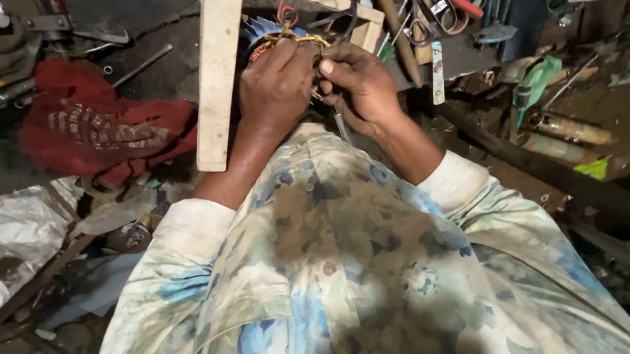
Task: The person repairs a circular electrical coil mounted in a wooden frame. They use pliers to strip and adjust wires, then wrap and secure connections by hand. The coil remains in the frame throughout the clip.
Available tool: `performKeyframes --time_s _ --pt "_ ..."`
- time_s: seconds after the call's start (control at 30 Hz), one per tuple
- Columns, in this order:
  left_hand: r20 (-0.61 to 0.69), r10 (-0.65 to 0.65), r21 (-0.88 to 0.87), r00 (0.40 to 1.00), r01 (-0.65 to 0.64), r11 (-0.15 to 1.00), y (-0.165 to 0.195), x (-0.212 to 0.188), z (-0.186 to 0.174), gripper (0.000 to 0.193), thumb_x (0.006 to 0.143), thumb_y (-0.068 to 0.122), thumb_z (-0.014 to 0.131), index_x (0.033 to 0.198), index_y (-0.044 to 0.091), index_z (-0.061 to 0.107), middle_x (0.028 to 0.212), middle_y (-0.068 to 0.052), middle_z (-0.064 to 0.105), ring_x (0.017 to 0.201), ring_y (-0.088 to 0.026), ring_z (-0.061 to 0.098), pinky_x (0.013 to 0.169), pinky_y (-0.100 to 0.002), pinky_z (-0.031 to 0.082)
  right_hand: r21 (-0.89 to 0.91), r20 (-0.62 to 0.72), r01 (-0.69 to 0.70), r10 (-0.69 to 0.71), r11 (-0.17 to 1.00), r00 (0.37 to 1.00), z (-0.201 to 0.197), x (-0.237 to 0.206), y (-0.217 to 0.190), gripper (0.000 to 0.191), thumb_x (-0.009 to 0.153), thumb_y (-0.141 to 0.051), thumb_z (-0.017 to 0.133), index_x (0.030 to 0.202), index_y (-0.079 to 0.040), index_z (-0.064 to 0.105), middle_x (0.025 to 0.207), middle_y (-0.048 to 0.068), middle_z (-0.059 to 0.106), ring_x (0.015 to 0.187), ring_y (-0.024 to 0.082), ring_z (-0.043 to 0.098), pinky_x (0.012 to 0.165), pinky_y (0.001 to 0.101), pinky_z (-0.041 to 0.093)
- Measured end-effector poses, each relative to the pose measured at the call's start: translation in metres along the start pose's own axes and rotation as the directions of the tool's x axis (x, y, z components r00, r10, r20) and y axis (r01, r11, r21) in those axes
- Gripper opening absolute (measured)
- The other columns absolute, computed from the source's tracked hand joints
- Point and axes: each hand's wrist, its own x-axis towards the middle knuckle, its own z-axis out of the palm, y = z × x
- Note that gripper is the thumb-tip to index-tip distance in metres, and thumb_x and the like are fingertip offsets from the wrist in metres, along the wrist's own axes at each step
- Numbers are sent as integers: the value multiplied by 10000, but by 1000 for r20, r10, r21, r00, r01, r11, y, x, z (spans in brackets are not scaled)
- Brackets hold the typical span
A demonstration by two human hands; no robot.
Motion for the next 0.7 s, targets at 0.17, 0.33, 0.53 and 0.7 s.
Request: performKeyframes --time_s 0.17,0.33,0.53,0.7 --pt "-22 18 8 1000 -18 1000 -2 -1 3 164 904 77 745 1062 82 703 923 -69 628 846 -275 696 732 -379 572 3 25 -26 26 1000 999 -2 2 1 202 975 -50 729 1140 28 644 877 64 657 727 144 628 602 273 486" --pt "-16 21 32 1000 -20 999 -1 -2 8 139 908 58 749 1039 87 709 903 -65 633 823 -267 693 712 -378 566 41 -8 21 -21 999 1000 -7 6 12 194 954 -32 744 1114 24 650 867 76 667 688 148 626 576 285 489" --pt "-26 16 -52 1000 -17 999 -3 -2 7 171 891 57 730 1059 62 701 955 -88 643 847 -303 682 747 -407 566 -66 -164 250 -257 966 952 -25 3 2 206 935 -10 766 1113 -5 664 864 67 682 680 151 639 556 289 489" --pt "22 -58 -201 998 62 978 -7 0 0 156 932 21 709 1084 51 696 984 -116 641 889 -347 672 790 -436 558 -579 198 448 -415 681 888 -53 -4 -26 194 988 28 777 1166 7 702 986 103 725 853 175 696 747 314 564"
